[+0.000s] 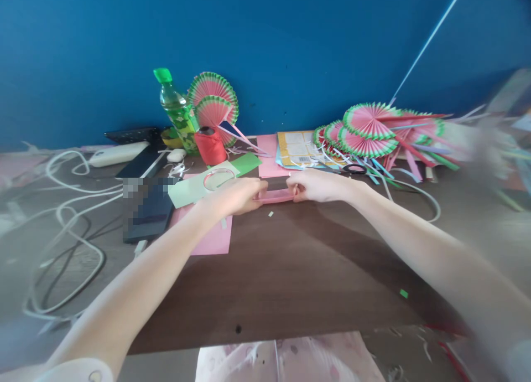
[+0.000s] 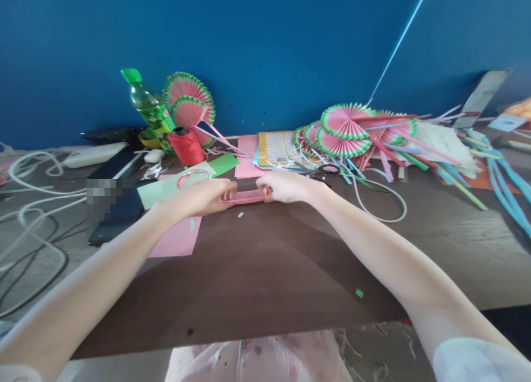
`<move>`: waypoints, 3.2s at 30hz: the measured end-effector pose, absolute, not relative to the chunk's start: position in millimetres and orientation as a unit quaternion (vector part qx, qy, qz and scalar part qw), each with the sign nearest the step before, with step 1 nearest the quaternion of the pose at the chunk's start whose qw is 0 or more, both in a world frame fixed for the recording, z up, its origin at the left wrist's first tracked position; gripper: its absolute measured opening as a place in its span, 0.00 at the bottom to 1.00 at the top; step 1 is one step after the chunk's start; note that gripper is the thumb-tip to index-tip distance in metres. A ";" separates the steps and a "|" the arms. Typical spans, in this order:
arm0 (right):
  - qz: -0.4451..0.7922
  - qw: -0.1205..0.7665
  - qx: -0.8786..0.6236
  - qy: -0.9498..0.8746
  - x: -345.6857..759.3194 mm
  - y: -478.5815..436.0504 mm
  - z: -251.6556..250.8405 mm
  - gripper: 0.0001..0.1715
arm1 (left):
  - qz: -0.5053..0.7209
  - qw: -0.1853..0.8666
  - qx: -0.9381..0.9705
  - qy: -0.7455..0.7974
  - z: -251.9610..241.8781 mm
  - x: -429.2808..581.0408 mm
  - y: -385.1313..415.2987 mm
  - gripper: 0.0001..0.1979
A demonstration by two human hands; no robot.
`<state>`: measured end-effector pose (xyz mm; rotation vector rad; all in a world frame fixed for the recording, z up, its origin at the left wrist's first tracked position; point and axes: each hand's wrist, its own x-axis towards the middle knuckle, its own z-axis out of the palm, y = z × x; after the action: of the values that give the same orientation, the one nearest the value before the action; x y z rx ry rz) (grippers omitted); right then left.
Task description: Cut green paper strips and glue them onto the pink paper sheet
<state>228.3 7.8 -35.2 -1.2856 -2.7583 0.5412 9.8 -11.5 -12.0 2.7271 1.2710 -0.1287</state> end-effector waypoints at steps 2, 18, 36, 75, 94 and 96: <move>0.190 0.033 -0.419 -0.887 229.4 9.6 -35.6 0.05 | -0.038 0.093 0.900 0.425 -15.3 7.0 -6.4 0.06; 0.289 0.094 -0.434 -0.848 239.4 22.4 -39.5 0.11 | 0.018 0.246 0.855 0.456 -17.6 -5.3 10.3 0.07; 0.257 0.110 -0.449 -0.849 233.4 19.0 -41.9 0.08 | 0.001 0.187 0.855 0.484 -14.4 -1.0 5.8 0.07; 0.216 0.145 -0.335 -0.906 239.4 21.7 -65.2 0.21 | -0.003 0.156 0.913 0.377 -49.7 -13.2 22.8 0.19; 0.154 0.036 -0.351 -0.923 229.5 12.8 -34.3 0.18 | -0.042 0.131 0.892 0.431 -11.5 -4.9 6.7 0.13; 0.151 0.032 -0.351 -0.924 229.9 12.2 -32.7 0.19 | -0.036 0.123 0.892 0.434 -13.1 -4.8 6.8 0.11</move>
<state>229.9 12.2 -32.7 -1.0795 -2.8434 0.4638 -4.8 6.8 -13.1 2.6010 1.2647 -0.1050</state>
